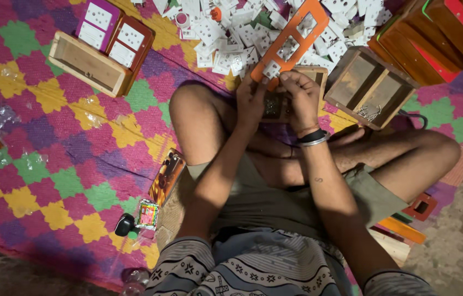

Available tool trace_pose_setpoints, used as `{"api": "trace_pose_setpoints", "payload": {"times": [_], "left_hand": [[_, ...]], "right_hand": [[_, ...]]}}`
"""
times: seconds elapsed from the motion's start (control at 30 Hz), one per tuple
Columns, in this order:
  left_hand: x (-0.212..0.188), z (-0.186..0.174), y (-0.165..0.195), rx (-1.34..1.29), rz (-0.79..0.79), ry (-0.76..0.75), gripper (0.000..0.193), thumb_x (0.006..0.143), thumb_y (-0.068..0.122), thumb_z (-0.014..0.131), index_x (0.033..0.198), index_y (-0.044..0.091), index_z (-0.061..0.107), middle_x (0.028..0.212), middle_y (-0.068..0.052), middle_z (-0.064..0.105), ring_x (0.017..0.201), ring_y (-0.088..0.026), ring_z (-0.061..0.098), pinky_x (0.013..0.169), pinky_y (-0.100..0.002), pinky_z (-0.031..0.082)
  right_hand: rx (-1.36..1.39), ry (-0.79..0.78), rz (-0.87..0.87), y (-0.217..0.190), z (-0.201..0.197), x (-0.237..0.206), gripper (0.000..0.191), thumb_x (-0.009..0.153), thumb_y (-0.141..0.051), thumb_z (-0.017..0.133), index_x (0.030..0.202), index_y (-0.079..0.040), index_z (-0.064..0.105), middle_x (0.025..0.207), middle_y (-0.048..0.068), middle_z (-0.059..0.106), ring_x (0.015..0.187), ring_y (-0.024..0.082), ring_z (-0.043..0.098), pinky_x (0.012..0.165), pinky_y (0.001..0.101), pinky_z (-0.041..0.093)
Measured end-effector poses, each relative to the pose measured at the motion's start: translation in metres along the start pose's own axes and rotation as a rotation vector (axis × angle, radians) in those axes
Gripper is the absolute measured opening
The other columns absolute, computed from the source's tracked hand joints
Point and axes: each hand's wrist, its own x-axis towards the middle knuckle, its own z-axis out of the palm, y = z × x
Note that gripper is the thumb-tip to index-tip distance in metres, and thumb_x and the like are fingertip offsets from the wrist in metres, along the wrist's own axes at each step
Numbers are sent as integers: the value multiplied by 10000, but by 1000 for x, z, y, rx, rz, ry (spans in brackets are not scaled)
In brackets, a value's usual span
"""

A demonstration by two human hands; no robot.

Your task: The person sits on a colorful mat and assembles electrical socket components into plastic frames. They insert white socket modules into pink and orange frames and secure them with small metal fasteners from a wooden box. The person handles the components one at a time, placing finished units aside.

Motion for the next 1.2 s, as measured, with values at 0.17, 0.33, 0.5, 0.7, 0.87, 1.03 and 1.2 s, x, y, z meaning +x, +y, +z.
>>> {"api": "trace_pose_setpoints", "payload": {"times": [0.17,0.33,0.5,0.7,0.87,1.03,1.2], "left_hand": [[0,-1,-9,-27,-76,24,339,1031,97,636,1353,-3,598,1145,-59,730,1036,-114,657,920,-287,530],[0,-1,-8,46,6,22,331,1048,95,636,1357,-19,602,1181,-72,726,1086,-116,641,968,-275,513],[0,1,-9,25,-13,31,336,1047,109,639,1356,-16,600,1180,-62,715,1076,-109,637,953,-273,516],[0,0,-14,-20,-111,60,337,1040,113,650,1353,-8,619,1144,-34,714,1033,-87,630,910,-263,516],[0,0,-17,-70,-222,92,369,1030,113,662,1383,14,615,1127,-14,696,966,-84,607,800,-260,515],[0,-2,-17,-298,-273,96,387,1025,101,634,1401,35,570,1192,-14,701,1049,-94,662,865,-270,569],[1,-3,-19,-296,-351,112,373,1032,92,621,1400,54,570,1159,-25,703,989,-90,659,789,-260,551]], "right_hand": [[56,-26,-54,5,-3,5,118,946,-82,738,1032,-3,753,898,29,752,752,101,681,720,233,538],[-14,-31,-116,6,-3,6,109,959,-84,749,1029,-1,758,903,28,751,760,95,675,740,234,538],[-84,5,-121,6,-1,4,109,958,-94,750,1022,-7,755,879,14,741,733,70,656,667,210,510],[-156,-4,-288,15,5,6,69,999,-73,731,1018,-8,735,842,-18,686,717,37,583,654,191,471],[-457,77,-620,15,14,1,98,999,-4,737,1096,4,746,945,32,628,798,83,547,720,232,472],[-726,122,-906,5,21,-10,150,957,56,732,1098,6,730,975,128,662,887,235,656,767,338,536],[-756,121,-965,0,25,-11,158,925,61,769,1070,11,730,955,137,665,867,270,668,750,356,543]]}}
